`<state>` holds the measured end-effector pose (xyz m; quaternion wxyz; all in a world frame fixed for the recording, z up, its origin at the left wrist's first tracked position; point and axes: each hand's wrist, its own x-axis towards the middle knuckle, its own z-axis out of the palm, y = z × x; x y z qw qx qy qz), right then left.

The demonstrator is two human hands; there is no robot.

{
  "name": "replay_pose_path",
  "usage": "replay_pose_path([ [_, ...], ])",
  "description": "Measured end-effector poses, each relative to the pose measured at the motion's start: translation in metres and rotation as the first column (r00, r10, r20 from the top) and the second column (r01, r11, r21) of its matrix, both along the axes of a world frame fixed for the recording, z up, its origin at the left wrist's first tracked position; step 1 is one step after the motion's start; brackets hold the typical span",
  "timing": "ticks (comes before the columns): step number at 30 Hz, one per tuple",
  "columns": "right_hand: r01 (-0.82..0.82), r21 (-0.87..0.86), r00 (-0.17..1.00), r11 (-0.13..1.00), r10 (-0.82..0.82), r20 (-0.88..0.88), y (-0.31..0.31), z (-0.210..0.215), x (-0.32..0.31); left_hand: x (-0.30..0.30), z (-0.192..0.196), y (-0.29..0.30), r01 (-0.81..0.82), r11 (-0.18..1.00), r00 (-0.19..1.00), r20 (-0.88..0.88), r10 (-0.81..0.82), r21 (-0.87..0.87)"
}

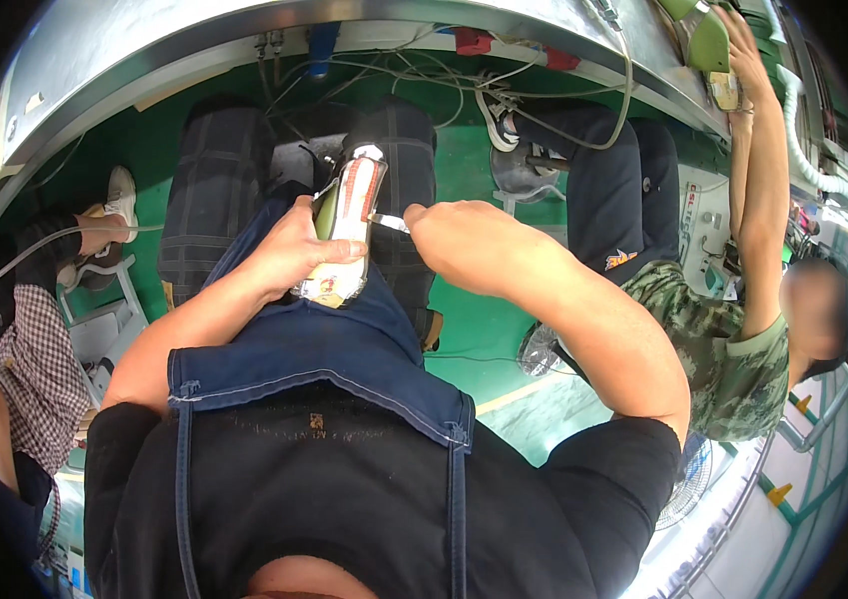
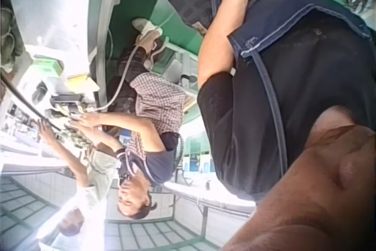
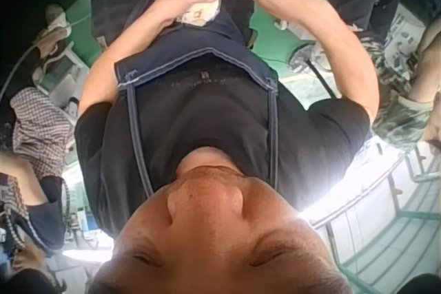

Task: The person secures a metal band around the heel of a green sandal using a pneumatic stapler. They repeatedly pick up sandals from a conveyor belt, position the band, and fire the stapler to fasten it. The person handles the sandals one at a time, placing the finished items back onto the moving belt.

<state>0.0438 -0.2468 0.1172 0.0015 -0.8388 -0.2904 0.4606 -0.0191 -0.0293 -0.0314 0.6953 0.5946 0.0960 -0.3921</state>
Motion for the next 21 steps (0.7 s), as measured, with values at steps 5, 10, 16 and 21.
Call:
replay_pose_path([
  [5,-0.214,-0.047,0.964,0.976,0.218,0.150,0.010,0.003,-0.004,0.025,0.010,0.011,0.044,0.991,0.962,-0.260,-0.076,-0.127],
  [10,-0.258,-0.153,0.909,0.954,0.293,0.297,0.017,-0.002,-0.027,0.068,0.044,-0.003,0.457,0.879,0.878,-0.231,-0.420,0.135],
  [16,-0.113,-0.411,0.864,0.905,0.293,0.410,0.044,-0.016,-0.059,0.065,0.029,-0.019,0.480,0.813,0.876,-0.132,-0.464,0.328],
  [21,-0.209,-0.331,0.795,0.920,0.357,0.491,0.037,-0.005,-0.057,0.061,0.021,-0.015,0.470,0.779,0.871,-0.077,-0.484,0.415],
])
